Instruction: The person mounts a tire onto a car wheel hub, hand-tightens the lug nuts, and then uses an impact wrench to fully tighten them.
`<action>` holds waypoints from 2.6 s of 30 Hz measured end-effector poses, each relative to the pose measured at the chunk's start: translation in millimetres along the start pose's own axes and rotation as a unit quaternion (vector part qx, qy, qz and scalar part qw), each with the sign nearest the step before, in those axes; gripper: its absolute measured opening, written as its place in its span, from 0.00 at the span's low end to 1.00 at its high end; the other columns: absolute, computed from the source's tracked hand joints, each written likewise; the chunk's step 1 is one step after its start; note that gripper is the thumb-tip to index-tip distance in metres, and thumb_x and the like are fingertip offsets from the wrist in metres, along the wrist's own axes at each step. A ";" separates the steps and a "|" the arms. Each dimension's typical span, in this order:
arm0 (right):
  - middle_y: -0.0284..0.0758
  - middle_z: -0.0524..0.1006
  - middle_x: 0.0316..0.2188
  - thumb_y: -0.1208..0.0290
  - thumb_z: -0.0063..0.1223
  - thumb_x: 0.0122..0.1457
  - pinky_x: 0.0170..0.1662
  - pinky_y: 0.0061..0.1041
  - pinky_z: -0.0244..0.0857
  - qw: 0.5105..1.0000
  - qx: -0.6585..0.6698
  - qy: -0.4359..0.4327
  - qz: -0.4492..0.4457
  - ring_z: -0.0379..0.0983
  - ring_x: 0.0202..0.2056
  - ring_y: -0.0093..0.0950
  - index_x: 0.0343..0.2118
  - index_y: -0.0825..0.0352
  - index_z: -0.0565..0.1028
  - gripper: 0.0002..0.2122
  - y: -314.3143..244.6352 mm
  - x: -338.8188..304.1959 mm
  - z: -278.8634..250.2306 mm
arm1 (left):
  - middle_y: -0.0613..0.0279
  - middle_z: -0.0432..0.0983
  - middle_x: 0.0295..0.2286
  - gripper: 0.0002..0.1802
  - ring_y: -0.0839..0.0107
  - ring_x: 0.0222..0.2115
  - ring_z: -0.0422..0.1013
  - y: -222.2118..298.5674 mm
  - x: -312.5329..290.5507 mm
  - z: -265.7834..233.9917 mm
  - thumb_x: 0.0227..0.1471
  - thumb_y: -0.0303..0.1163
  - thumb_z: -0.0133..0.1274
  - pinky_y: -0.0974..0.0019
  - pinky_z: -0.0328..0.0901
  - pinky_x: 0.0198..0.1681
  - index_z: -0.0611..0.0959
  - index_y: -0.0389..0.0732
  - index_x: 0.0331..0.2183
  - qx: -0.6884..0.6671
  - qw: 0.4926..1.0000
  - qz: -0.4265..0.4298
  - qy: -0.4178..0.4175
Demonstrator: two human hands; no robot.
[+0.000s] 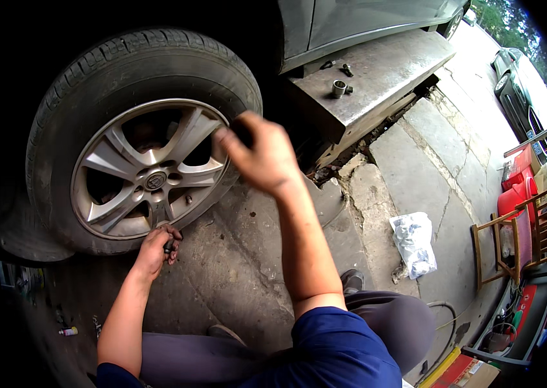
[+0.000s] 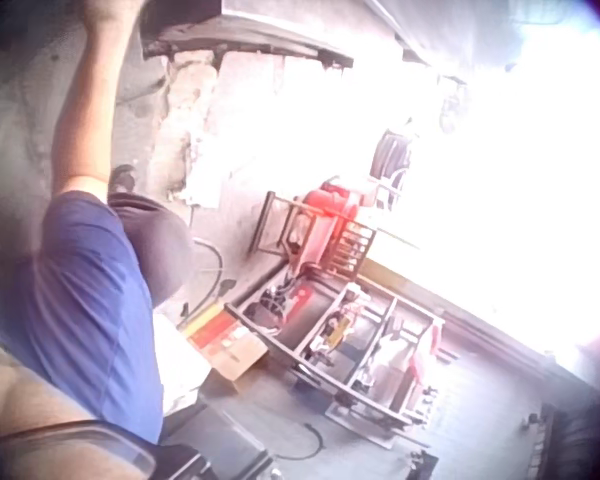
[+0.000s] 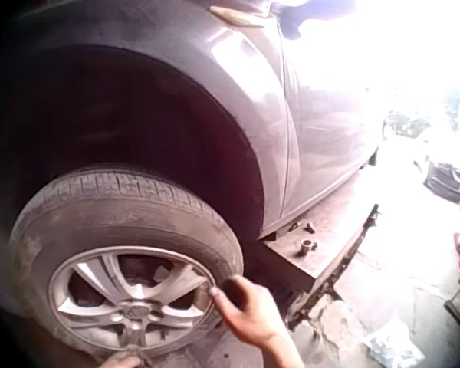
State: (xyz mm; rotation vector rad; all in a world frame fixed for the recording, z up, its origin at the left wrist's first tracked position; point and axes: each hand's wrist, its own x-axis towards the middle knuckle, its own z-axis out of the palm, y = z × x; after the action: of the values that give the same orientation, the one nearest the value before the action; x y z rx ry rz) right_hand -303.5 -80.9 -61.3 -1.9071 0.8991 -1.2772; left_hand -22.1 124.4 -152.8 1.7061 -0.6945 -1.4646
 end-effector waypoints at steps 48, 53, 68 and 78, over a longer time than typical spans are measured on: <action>0.48 0.81 0.40 0.64 0.57 0.63 0.44 0.50 0.71 0.897 -0.368 -0.223 -0.104 0.77 0.43 0.53 0.47 0.64 0.72 0.13 241.5 129.7 -258.7 | 0.66 0.72 0.29 0.11 0.74 0.30 0.69 -17.7 93.5 281.9 0.64 0.28 0.45 0.67 0.65 0.33 0.76 0.39 0.46 -0.217 0.969 0.027 -0.117; 0.49 0.80 0.36 0.67 0.53 0.67 0.41 0.47 0.70 0.928 -0.358 -0.032 -0.099 0.78 0.39 0.52 0.44 0.66 0.74 0.09 278.1 114.4 -280.0 | 0.56 0.77 0.40 0.17 0.66 0.37 0.74 -10.8 98.3 274.1 0.67 0.28 0.44 0.62 0.71 0.42 0.73 0.39 0.56 -0.333 0.932 0.097 -0.103; 0.45 0.78 0.36 0.73 0.55 0.62 0.39 0.39 0.74 0.901 -0.187 -0.302 -0.250 0.79 0.37 0.48 0.49 0.71 0.73 0.14 31.6 -17.2 -73.8 | 0.60 0.81 0.45 0.21 0.68 0.47 0.78 69.1 54.7 308.3 0.67 0.47 0.41 0.60 0.74 0.55 0.81 0.43 0.46 -0.661 0.728 0.027 -0.181; 0.34 0.78 0.39 0.79 0.52 0.67 0.45 0.23 0.69 0.936 0.319 -0.099 -0.110 0.73 0.37 0.22 0.52 0.73 0.72 0.12 -29.3 20.3 17.0 | 0.64 0.77 0.33 0.17 0.75 0.29 0.73 84.2 37.0 172.0 0.60 0.28 0.51 0.72 0.65 0.26 0.78 0.44 0.51 -0.525 0.813 0.234 -0.093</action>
State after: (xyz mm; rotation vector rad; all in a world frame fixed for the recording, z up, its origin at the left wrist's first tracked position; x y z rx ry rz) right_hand -276.5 -79.2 -32.5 -1.5878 0.1279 -1.2725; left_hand -176.9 13.2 -111.5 0.4876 -0.2423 -1.2616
